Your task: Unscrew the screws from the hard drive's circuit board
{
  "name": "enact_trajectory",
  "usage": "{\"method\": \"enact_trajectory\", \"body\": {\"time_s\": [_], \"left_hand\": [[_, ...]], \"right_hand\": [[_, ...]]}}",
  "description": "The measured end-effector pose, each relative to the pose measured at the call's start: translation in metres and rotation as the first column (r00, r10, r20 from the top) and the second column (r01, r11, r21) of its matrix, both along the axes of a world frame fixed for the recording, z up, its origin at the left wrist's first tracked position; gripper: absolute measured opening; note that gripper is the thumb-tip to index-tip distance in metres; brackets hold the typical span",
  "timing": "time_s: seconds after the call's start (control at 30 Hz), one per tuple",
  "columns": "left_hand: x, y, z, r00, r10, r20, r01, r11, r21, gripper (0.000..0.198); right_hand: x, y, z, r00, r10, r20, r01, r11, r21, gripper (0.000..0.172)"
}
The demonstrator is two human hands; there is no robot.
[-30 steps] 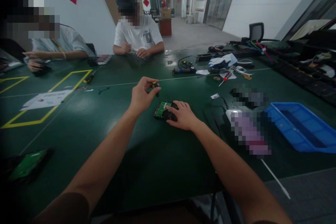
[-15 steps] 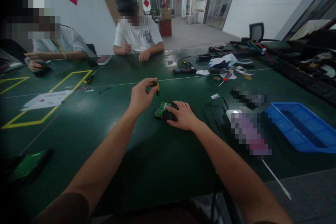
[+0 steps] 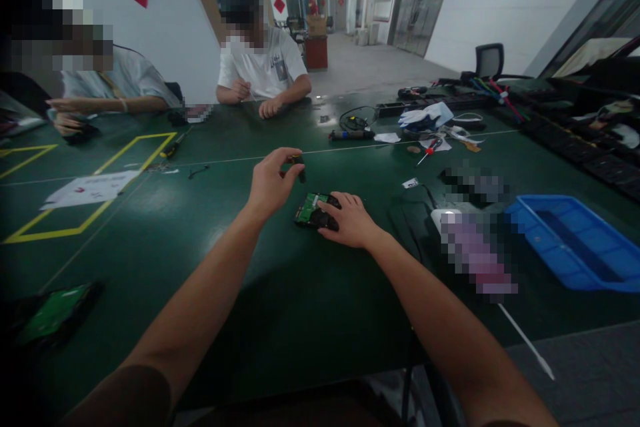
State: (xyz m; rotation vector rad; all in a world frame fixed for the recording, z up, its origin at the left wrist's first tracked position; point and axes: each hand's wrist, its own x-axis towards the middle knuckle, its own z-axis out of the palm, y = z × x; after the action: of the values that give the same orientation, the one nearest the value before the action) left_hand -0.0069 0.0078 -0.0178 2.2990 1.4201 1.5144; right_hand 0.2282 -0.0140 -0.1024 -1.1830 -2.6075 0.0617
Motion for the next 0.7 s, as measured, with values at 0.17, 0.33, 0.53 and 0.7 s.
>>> {"method": "enact_trajectory", "body": {"time_s": [0.17,0.33,0.53,0.7], "left_hand": [[-0.0017,-0.0002,0.0011,1.0,0.012,0.015,-0.012,1.0,0.016,0.031],[-0.0019,0.0035,-0.0026,0.999,-0.008,0.041,0.008,1.0,-0.011,0.027],[0.0003,0.0045,-0.005,0.993,0.012,0.121,-0.005,0.998,-0.058,0.024],[0.0009,0.0018,-0.0022,0.992,-0.034,0.121,0.044,0.996,-0.076,0.022]], "right_hand": [[0.0002,0.0007,-0.0012,1.0,-0.001,0.004,0.001,1.0,0.001,0.074],[0.0005,0.0014,-0.0019,1.0,-0.004,0.006,0.004,1.0,0.008,0.075],[0.0005,0.0009,-0.0022,1.0,-0.006,-0.001,0.006,1.0,0.015,0.073],[0.0,0.0004,-0.0018,1.0,-0.006,0.005,0.006,1.0,0.014,0.073]]}}
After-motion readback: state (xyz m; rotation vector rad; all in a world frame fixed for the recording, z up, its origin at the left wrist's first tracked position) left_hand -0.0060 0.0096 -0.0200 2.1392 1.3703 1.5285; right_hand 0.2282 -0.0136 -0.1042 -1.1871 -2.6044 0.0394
